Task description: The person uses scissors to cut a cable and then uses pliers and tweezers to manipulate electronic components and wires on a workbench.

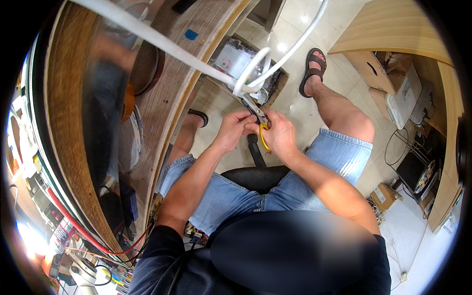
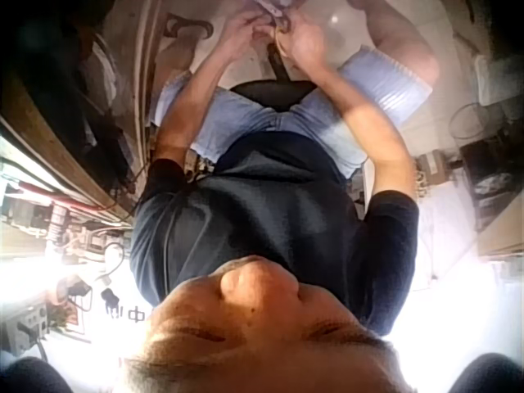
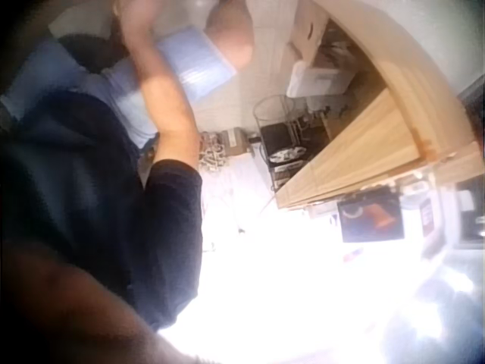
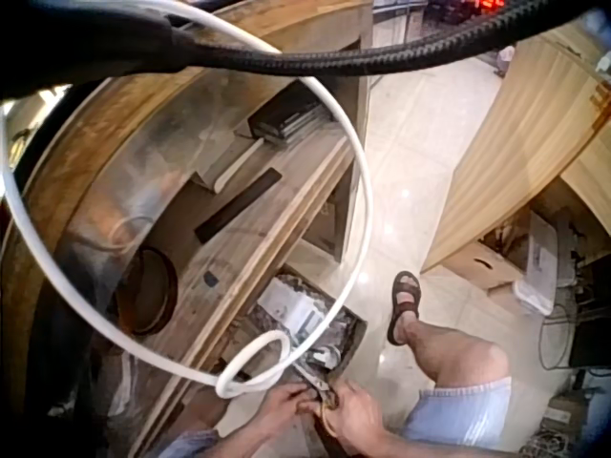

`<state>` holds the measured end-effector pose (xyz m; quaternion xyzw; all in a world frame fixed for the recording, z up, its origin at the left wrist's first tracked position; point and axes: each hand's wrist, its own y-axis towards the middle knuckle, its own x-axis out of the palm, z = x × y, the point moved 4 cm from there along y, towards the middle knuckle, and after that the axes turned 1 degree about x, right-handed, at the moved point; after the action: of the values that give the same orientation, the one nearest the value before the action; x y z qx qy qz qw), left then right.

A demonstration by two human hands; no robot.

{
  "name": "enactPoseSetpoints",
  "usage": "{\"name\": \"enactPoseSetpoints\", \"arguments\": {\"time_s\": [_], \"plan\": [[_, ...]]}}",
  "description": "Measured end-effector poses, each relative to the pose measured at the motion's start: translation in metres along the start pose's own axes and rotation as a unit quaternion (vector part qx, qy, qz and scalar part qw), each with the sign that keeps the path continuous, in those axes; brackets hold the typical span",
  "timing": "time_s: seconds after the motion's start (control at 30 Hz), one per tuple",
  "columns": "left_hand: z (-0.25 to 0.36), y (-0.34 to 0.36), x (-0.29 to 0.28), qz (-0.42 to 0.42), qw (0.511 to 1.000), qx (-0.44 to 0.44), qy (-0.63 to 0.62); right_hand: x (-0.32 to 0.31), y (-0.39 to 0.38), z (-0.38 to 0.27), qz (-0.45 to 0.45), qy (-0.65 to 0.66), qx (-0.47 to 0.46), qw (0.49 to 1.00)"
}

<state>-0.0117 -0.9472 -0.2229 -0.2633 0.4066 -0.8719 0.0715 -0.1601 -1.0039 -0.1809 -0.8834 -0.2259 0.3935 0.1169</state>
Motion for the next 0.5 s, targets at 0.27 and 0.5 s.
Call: {"name": "enactPoseSetpoints", "arguments": {"time_s": [0.27,0.5], "plan": [[-0.003,0.001,0.000,0.009,1.000,0.016,-0.009,0.001,0.001,0.003,0.023,-0.004,0.016,1.000],[-0.012,0.005,-0.009,0.003,1.000,-0.004,0.008,-0.004,0.001,-0.008,-0.036,-0.036,0.032,0.998]]}}
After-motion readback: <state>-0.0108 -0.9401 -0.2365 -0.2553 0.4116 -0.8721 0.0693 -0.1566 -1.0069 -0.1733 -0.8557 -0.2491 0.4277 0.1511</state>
